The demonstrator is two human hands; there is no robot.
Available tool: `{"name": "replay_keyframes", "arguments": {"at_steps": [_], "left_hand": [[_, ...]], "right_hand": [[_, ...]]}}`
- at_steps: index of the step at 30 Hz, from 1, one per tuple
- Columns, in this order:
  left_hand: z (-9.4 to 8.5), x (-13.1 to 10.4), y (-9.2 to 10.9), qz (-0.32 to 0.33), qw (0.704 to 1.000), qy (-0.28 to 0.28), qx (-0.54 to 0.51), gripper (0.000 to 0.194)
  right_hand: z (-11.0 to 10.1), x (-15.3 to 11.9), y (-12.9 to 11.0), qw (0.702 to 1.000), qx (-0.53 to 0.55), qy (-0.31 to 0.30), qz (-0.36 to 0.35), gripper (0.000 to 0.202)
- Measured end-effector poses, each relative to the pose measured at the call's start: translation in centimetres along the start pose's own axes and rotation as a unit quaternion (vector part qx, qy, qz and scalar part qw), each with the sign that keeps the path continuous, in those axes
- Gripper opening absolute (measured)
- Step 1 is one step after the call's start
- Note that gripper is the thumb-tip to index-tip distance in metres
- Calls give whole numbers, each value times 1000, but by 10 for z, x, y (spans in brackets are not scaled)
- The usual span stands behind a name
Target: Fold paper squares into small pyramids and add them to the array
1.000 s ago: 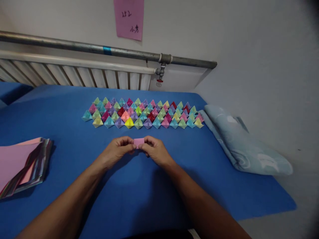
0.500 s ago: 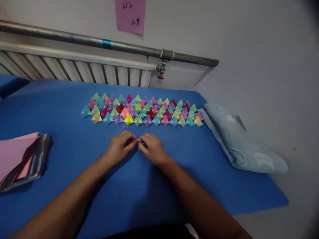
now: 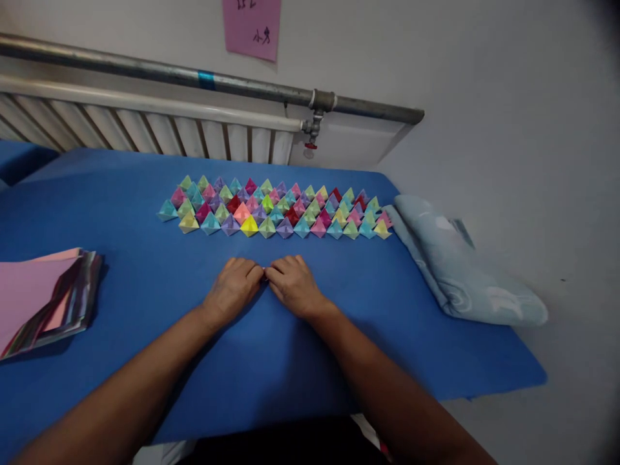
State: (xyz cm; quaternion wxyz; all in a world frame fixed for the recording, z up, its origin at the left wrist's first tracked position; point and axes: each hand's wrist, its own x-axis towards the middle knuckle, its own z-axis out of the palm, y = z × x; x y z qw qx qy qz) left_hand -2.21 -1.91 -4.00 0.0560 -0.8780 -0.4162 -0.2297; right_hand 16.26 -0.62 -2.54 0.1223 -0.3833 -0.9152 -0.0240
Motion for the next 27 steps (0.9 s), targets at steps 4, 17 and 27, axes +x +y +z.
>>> {"name": "replay_keyframes", "arguments": {"at_steps": [4,17,27], "left_hand": [[-4,-9,6,-22,999,3,-49,20],[-10,-7,-2,-47,995,-18,-81,17],[-14,-3,-4,-62,994,-30,-83,24]], "right_hand": [[-1,-12,-1,998,53,-11,11,27],[3,-14,2,988,137,21,65,12],[-2,-7,6,958,254,1,132,9]]}}
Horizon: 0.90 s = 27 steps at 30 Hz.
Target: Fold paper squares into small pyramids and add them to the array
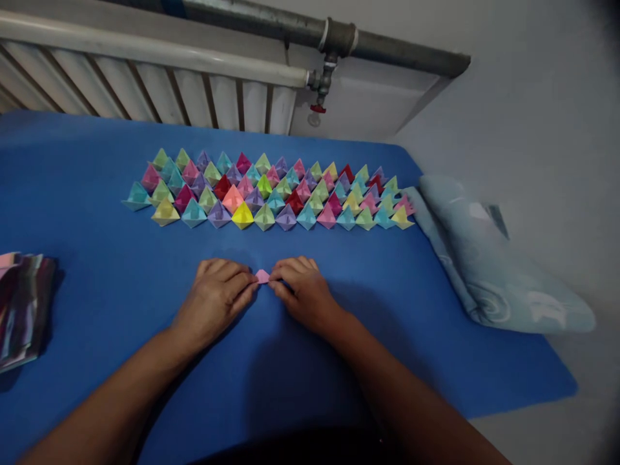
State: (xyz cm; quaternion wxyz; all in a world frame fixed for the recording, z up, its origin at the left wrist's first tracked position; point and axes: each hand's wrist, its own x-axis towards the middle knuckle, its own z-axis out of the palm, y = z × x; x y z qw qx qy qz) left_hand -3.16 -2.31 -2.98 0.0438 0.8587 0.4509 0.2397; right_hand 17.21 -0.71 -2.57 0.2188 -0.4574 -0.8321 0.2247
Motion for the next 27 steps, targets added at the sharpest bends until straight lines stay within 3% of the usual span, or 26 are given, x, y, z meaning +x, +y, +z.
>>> {"name": "replay_keyframes", "arguments": {"at_steps": [10,27], "left_hand": [[3,7,4,-114,989,-27,-91,26],[4,14,5,-185,980,-34,-58,20]], "right_hand": [[1,5,-3,999,-4,-8,31,12],[10,12,-7,994,-40,49,88,22]]}}
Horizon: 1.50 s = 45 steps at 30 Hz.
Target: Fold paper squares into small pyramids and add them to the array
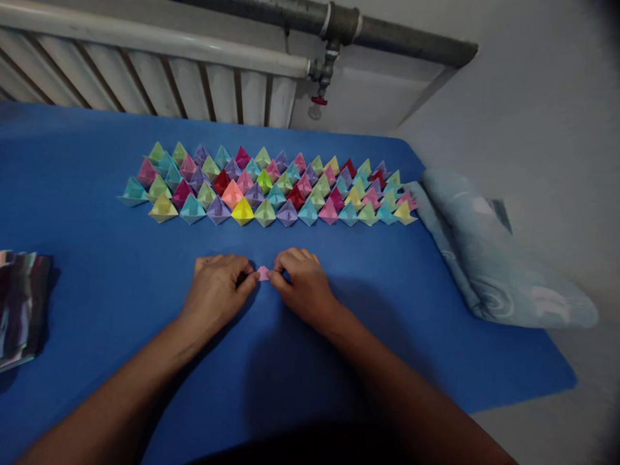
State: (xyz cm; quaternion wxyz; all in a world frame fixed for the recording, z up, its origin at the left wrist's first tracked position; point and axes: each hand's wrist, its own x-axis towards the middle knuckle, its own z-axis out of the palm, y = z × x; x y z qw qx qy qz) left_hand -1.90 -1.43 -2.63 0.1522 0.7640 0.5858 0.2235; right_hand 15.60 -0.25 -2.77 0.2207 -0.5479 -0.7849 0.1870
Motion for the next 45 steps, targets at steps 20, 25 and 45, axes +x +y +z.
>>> {"name": "replay_keyframes", "arguments": {"at_steps": [20,25,45], "left_hand": [[4,-15,10,166,978,37,120,30],[5,-17,13,191,970,51,141,32],[3,-28,-16,213,969,34,118,35]], "right_hand": [[-9,1,4,997,73,-24,16,10],[-11,0,4,997,50,-30,58,10],[5,-2,-8,998,15,-49,-28,9]]}}
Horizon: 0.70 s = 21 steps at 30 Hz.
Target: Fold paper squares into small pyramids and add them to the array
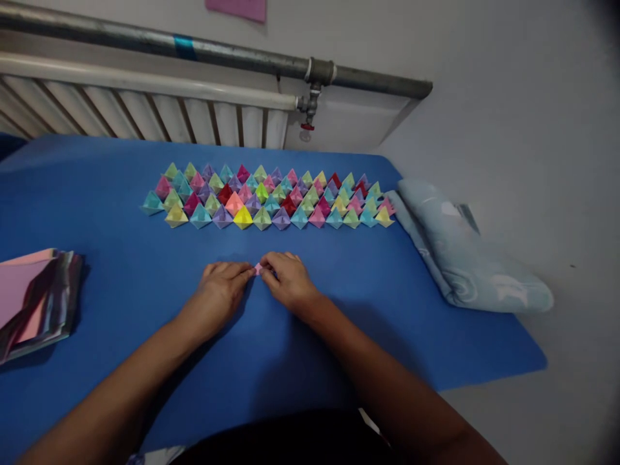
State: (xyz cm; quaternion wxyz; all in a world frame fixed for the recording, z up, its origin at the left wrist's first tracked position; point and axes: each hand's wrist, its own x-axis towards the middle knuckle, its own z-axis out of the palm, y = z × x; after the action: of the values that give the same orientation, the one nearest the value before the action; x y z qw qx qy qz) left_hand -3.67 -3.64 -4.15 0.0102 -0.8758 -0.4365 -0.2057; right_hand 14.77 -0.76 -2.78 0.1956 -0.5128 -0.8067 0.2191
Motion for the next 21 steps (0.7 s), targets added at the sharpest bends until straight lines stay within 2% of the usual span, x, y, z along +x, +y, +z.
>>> {"name": "replay_keyframes", "arguments": {"at_steps": [7,12,16,21], "left_hand": [[-1,-8,9,7,998,9,64,38],[-5,-6,14,36,994,14,103,37],[-5,-4,16,35,993,15,111,36],[-4,-4,20,34,991,23,123,38]], "right_hand": [[-3,6,0,999,49,9,8,3],[-6,14,0,997,71,-16,36,8],[-10,18,-4,997,47,-41,48,8],[-15,22,-9,991,73,-75,83,10]]}}
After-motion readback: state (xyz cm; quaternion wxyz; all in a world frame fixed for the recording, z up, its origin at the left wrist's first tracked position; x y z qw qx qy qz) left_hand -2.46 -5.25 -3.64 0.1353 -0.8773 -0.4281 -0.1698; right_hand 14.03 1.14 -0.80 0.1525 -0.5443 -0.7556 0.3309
